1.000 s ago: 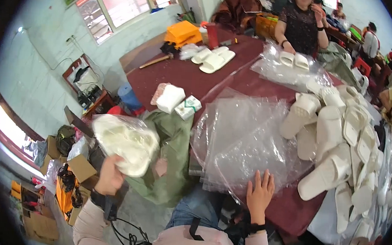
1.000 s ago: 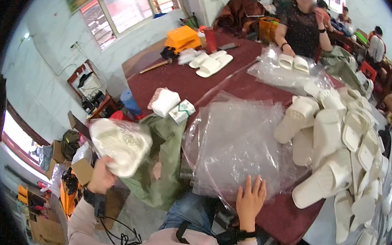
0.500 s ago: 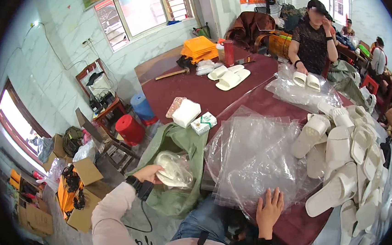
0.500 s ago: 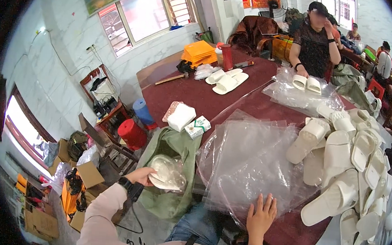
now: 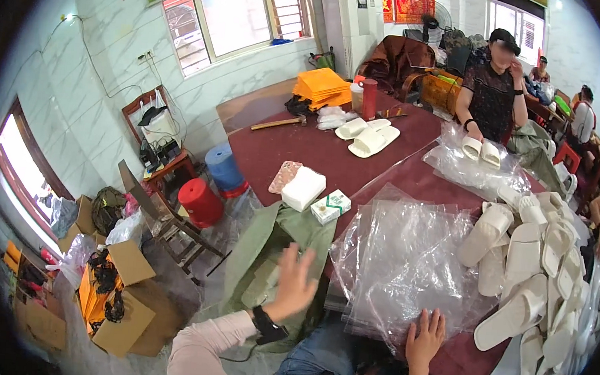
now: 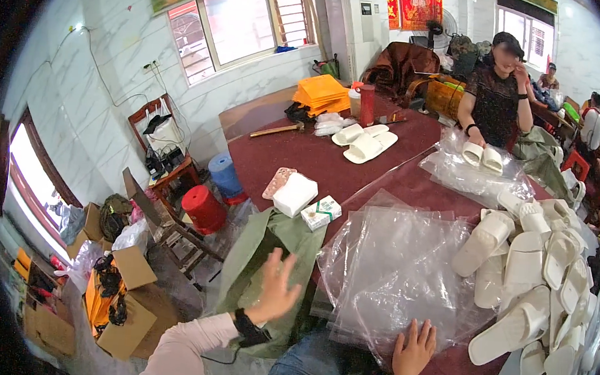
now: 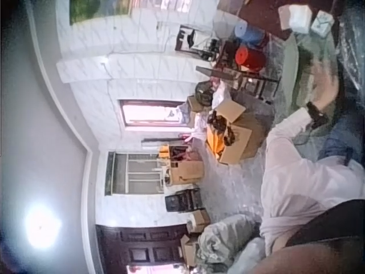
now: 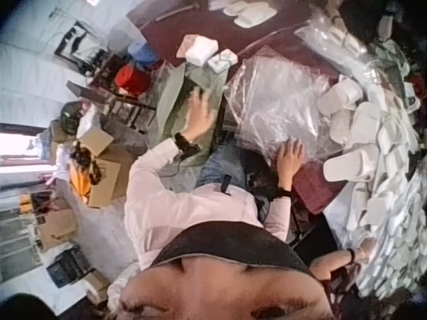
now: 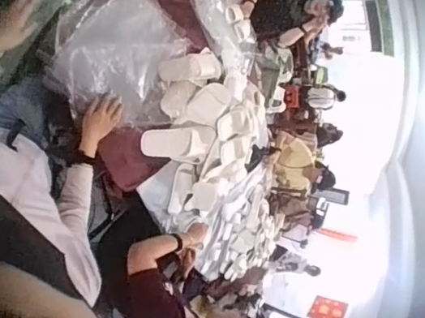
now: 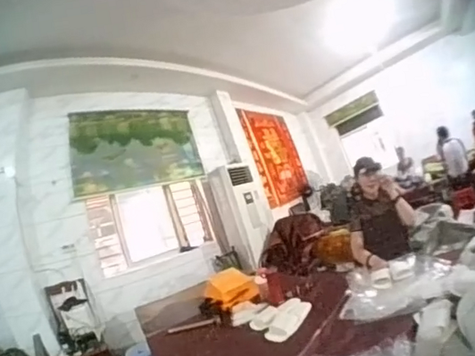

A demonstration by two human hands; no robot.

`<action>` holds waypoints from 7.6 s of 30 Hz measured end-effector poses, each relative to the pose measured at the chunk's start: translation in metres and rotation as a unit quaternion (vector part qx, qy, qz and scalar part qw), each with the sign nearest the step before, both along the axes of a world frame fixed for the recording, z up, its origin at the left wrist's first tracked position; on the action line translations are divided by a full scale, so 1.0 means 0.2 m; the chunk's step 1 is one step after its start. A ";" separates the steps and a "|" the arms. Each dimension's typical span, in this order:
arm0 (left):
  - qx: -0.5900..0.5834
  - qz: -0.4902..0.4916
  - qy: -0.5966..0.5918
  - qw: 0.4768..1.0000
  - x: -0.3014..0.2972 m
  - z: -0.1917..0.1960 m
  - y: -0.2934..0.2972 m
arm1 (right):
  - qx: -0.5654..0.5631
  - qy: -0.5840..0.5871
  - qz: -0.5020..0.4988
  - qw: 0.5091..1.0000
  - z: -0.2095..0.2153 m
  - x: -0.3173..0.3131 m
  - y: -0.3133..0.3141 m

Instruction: Packaging pairs of white slippers into clear plastic bags and then into a larger green sack.

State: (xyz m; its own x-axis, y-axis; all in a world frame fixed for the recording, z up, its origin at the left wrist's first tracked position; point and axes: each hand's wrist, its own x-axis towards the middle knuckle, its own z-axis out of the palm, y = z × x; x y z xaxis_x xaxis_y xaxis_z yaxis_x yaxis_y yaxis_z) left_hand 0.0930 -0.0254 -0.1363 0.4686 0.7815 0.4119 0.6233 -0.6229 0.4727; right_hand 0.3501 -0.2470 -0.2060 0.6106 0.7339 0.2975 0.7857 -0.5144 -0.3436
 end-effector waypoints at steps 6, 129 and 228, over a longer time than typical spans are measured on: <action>0.000 -0.244 0.060 0.968 0.35 -0.09 -0.22 | -0.017 0.011 -0.019 1.000 0.02 0.02 -0.03; 0.090 -0.313 0.197 0.925 0.73 -0.29 -0.41 | 0.038 0.004 -0.027 0.999 0.07 0.50 0.07; -0.424 -0.370 -0.003 0.826 0.93 -0.15 -0.14 | 0.122 0.122 0.141 0.975 0.34 -0.09 -0.46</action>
State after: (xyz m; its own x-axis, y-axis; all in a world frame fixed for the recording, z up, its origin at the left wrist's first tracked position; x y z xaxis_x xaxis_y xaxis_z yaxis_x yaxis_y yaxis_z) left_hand 0.2797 -0.0527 -0.1668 0.9476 0.2904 -0.1330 0.2158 -0.2748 0.9370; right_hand 0.3322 -0.3385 -0.1372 0.4693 0.8087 0.3546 0.7636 -0.1700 -0.6229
